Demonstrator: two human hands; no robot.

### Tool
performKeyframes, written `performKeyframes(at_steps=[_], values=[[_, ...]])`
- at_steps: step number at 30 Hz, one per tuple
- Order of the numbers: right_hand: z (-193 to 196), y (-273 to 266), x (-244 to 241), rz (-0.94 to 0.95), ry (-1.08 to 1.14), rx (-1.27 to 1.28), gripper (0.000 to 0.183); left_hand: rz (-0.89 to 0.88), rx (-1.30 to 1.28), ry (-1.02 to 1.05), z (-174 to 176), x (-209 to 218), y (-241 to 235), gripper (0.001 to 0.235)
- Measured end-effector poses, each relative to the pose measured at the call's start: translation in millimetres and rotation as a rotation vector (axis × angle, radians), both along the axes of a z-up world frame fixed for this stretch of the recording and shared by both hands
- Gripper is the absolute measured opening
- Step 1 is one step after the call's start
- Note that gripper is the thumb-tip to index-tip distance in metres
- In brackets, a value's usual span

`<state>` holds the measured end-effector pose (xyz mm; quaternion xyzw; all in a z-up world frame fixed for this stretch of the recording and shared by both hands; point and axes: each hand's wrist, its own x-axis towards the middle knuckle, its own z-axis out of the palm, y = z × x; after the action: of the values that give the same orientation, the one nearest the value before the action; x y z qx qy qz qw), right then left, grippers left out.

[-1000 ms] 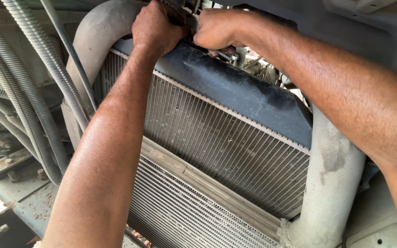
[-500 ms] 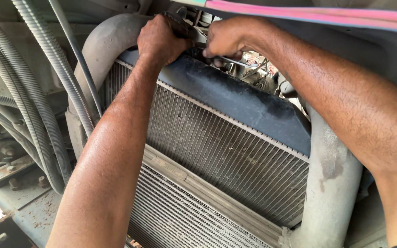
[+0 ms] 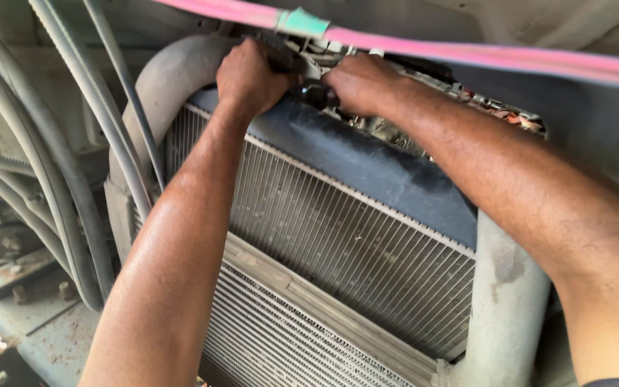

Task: The person uses a wrench to tighten bolts on a component located above the radiator in a vehicle's engine bay. Another person is visible nearby, also working on the engine.

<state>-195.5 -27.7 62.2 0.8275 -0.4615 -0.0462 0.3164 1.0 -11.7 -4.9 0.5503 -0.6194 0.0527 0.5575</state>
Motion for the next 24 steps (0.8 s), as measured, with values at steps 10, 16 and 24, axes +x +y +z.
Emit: performKeyframes(at_steps=[10,16,24], values=[[9,4,-4,0.123,-0.141,0.004,0.026,0.014,-0.002,0.037,-6,-1,6,0.036],[13,0,-6,0.029,-0.259,0.315,0.031,0.101,-0.076,-0.006,-13,-2,-5,0.031],[25,13,-8,0.065,-0.293,0.493,0.029,0.041,-0.016,-0.02,-11,1,2,0.03]])
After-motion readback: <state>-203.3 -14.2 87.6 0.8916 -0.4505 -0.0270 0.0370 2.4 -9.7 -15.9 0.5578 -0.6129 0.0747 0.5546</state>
